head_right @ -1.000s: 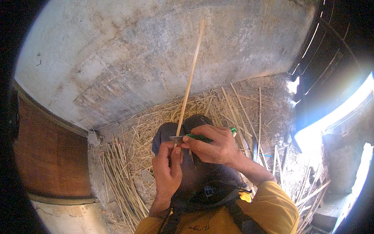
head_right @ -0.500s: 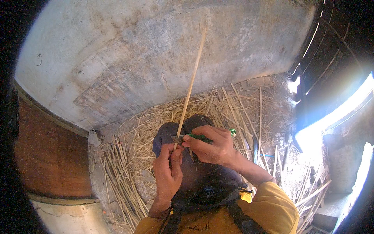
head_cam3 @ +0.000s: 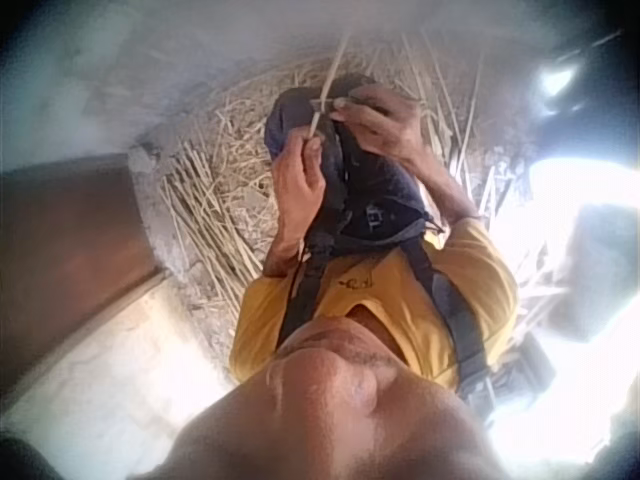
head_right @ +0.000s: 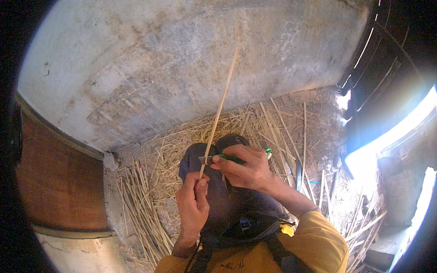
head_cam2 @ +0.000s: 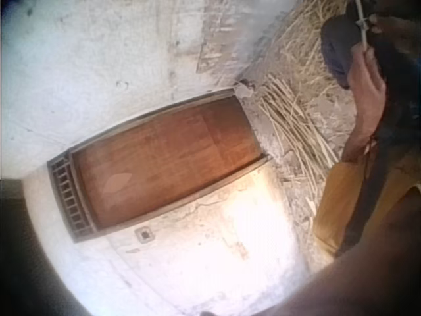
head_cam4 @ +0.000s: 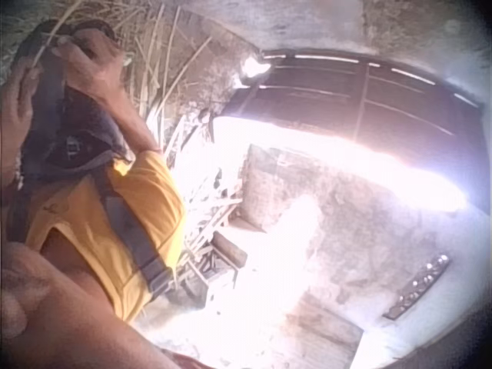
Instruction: The person whittles and sharpens a bamboo stick using a utility knife while sitting on the floor.
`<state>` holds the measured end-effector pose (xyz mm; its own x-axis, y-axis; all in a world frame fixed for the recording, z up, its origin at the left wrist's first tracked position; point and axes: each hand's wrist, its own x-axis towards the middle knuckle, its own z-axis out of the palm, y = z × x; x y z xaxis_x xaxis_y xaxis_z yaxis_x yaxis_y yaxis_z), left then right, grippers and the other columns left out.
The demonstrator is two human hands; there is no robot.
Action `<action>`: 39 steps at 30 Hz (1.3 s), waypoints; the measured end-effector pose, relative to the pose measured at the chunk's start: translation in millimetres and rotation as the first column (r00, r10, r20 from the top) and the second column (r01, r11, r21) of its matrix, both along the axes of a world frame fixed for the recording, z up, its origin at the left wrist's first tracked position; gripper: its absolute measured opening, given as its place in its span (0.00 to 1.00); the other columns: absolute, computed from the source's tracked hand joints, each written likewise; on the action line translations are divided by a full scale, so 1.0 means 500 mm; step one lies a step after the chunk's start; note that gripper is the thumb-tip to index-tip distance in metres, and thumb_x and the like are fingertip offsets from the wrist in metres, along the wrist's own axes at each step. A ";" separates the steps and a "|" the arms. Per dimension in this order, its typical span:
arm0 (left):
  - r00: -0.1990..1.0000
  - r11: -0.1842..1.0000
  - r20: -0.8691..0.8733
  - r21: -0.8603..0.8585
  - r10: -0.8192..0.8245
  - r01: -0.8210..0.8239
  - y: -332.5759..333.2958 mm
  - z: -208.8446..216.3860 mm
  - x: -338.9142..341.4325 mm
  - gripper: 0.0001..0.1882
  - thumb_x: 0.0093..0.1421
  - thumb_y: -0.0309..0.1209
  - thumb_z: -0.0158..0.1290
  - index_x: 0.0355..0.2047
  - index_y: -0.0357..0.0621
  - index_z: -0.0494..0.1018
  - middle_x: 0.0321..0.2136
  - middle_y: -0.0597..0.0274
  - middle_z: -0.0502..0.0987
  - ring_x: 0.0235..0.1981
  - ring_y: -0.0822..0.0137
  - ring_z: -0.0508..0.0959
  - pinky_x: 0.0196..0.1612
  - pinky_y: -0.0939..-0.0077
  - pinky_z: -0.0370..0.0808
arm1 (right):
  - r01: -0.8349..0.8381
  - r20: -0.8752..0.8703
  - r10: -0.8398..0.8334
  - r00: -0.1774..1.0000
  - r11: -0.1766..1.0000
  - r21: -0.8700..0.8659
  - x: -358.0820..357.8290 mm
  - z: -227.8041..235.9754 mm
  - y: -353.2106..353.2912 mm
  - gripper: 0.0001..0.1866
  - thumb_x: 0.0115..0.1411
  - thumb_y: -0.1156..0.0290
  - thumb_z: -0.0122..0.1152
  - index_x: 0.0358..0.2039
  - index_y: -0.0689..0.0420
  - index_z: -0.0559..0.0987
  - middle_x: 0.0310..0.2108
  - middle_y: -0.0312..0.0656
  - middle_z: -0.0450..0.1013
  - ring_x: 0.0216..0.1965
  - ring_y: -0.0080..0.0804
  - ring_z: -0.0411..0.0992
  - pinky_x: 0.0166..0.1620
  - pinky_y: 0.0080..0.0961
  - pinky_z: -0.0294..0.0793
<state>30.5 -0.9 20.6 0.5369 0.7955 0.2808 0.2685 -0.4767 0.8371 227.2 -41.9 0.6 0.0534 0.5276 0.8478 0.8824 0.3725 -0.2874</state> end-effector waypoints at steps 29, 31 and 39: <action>0.871 0.435 0.485 -0.770 -0.078 0.467 0.051 -0.040 -0.051 0.16 0.78 0.41 0.44 0.44 0.40 0.71 0.22 0.73 0.61 0.20 0.81 0.57 0.22 0.83 0.55 | -0.412 -0.808 0.106 0.580 0.894 -0.179 0.119 0.023 0.009 0.13 0.65 0.77 0.68 0.48 0.59 0.77 0.49 0.37 0.77 0.51 0.23 0.75 0.57 0.27 0.74; 0.856 0.401 0.509 -0.769 -0.088 0.498 0.051 -0.033 -0.043 0.16 0.78 0.42 0.44 0.44 0.41 0.70 0.22 0.73 0.60 0.20 0.81 0.57 0.22 0.83 0.55 | -0.414 -0.771 0.121 0.625 0.889 -0.196 0.089 0.036 0.003 0.14 0.64 0.76 0.70 0.48 0.59 0.77 0.47 0.38 0.77 0.49 0.24 0.77 0.54 0.28 0.76; 0.822 0.363 0.556 -0.745 -0.123 0.559 0.044 -0.004 -0.021 0.14 0.79 0.40 0.43 0.45 0.42 0.70 0.23 0.75 0.60 0.20 0.83 0.56 0.22 0.85 0.54 | -0.366 -0.450 0.232 0.863 0.899 -0.239 0.046 0.048 -0.004 0.16 0.59 0.73 0.75 0.46 0.59 0.80 0.38 0.44 0.80 0.38 0.40 0.81 0.42 0.32 0.79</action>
<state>19.8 21.3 18.6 0.8550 0.4822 -0.1910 -0.1382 0.5668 0.8122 250.3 -43.7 24.6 0.1490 0.8013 0.5794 0.5244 0.4327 -0.7333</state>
